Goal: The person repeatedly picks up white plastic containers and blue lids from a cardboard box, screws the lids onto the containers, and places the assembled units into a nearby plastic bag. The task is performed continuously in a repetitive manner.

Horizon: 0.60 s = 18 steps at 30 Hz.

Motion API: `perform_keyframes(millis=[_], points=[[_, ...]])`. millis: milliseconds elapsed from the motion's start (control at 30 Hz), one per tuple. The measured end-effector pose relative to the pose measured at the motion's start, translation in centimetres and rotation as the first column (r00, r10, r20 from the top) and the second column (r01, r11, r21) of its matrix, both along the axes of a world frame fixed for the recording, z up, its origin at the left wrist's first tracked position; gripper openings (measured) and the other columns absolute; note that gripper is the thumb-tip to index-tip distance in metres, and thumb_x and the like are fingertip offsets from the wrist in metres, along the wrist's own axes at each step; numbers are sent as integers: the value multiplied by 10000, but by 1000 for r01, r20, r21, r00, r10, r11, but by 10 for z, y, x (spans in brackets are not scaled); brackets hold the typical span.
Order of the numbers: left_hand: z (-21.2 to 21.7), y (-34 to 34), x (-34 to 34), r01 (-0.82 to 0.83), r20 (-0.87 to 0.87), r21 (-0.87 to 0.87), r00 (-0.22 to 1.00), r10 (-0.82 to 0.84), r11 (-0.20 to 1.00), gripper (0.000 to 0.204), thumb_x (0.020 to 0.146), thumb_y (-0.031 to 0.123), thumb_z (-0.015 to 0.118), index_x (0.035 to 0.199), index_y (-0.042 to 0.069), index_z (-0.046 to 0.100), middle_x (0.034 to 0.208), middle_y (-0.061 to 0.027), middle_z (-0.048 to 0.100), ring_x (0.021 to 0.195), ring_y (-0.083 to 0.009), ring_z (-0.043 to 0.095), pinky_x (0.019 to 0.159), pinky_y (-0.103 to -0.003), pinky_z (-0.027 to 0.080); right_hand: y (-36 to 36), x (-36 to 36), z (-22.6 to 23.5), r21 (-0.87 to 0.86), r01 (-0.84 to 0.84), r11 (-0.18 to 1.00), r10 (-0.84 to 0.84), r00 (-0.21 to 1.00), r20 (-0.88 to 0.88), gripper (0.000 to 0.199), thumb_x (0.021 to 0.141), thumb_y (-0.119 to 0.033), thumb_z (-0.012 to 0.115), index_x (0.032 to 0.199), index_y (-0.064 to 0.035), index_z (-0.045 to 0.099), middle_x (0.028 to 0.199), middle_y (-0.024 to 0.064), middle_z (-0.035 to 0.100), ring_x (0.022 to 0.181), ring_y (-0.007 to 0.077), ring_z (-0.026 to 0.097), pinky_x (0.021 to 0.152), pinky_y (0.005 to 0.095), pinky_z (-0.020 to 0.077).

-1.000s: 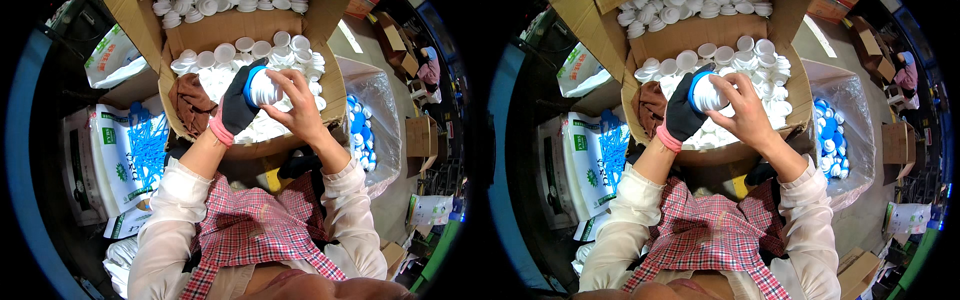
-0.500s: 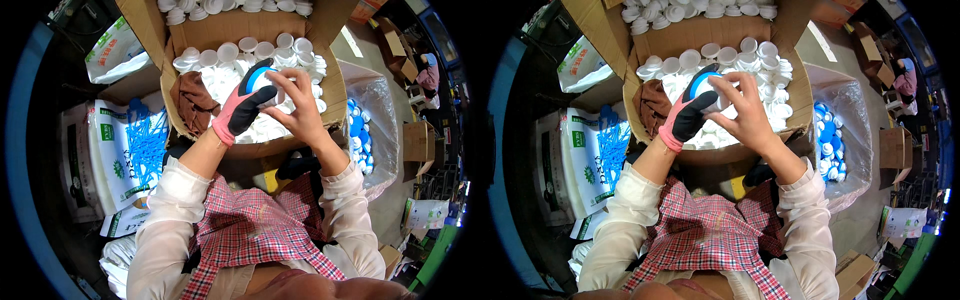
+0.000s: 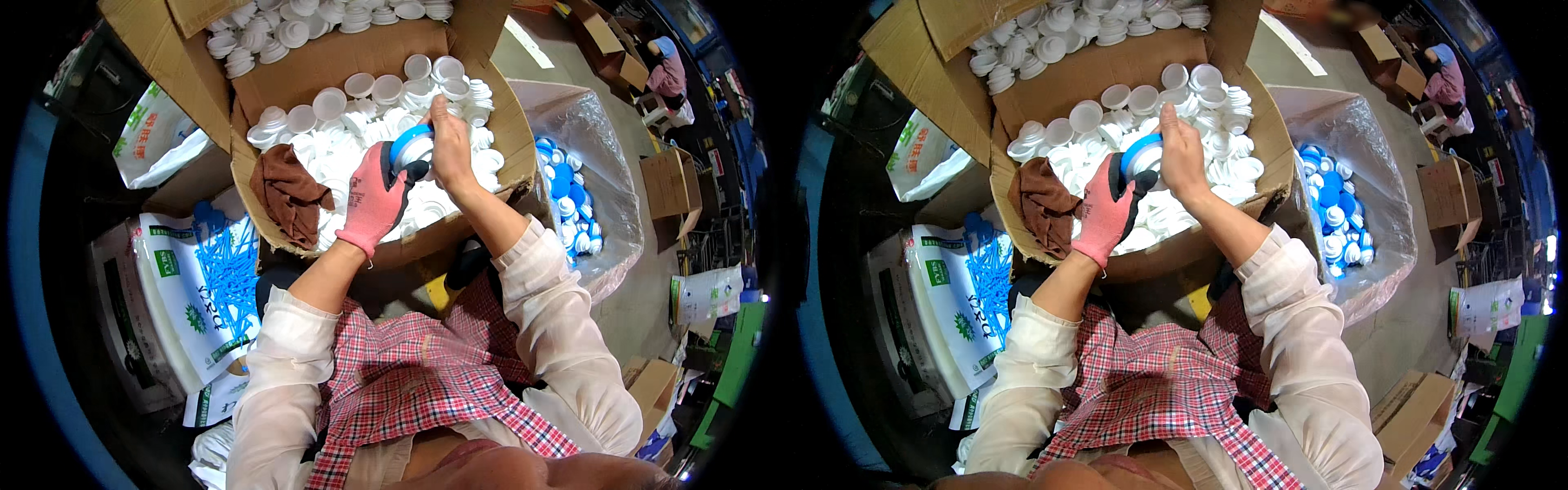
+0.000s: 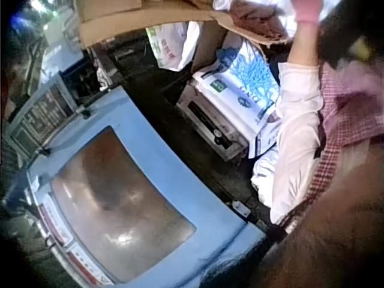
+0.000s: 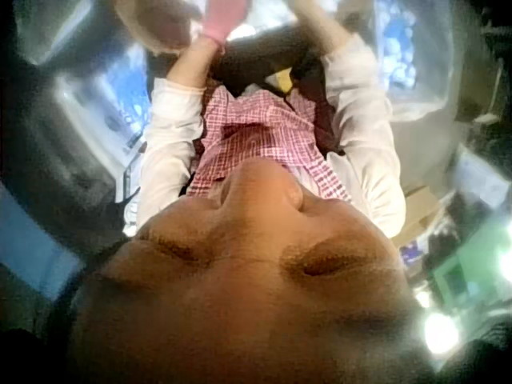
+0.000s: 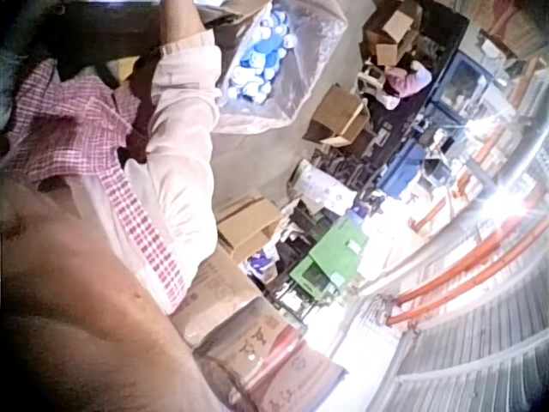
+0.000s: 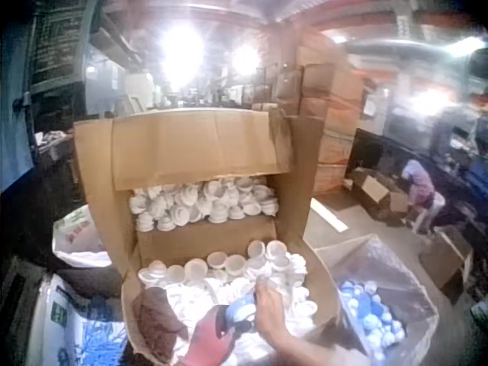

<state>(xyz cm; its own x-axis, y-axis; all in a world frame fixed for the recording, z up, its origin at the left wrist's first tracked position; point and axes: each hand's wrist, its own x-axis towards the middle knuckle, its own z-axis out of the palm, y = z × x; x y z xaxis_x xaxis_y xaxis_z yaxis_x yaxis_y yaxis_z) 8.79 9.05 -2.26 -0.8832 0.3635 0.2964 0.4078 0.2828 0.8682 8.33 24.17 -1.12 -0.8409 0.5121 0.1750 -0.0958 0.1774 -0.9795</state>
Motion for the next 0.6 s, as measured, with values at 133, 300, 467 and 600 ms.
perform_keyframes(millis=[133, 300, 467, 600], points=[[-7, 6, -4, -33, 104, 93, 994, 23, 995, 482, 821, 122, 665, 1231, -68, 496, 1117, -239, 609, 996, -337, 614, 866, -390, 484, 12, 3, 2, 58, -152, 987, 147, 986, 79, 471, 966, -461, 503, 843, -16, 598, 784, 44, 550, 755, 118, 487, 694, 282, 411], [-7, 3, -18, 235, 398, 495, 794, -459, 837, 494, 979, 332, 519, 1342, 3, 457, 1238, -132, 569, 1092, -248, 592, 910, -348, 493, 64, 46, 29, 108, -583, 806, 552, 804, 221, 637, 703, -218, 838, 1230, -73, 510, 1120, 63, 568, 1063, 191, 541, 926, 335, 443], [4, 4, -14, 212, 468, 352, 804, -367, 912, 463, 990, 342, 466, 1324, 21, 471, 1198, -122, 586, 1044, -228, 620, 893, -332, 497, 228, 126, 30, 134, 94, 986, -120, 972, 201, 629, 670, -165, 841, 1217, -60, 549, 1075, 86, 608, 978, 203, 596, 843, 334, 492], [-3, 12, -20, 229, 513, 297, 781, -357, 927, 416, 971, 303, 498, 1255, -1, 523, 1155, -129, 602, 1005, -237, 634, 889, -335, 499, 391, 235, -88, 730, 174, 661, -694, 512, 507, 800, 530, -376, 900, 1173, -6, 600, 1205, 204, 612, 1109, 347, 591, 950, 389, 459]])
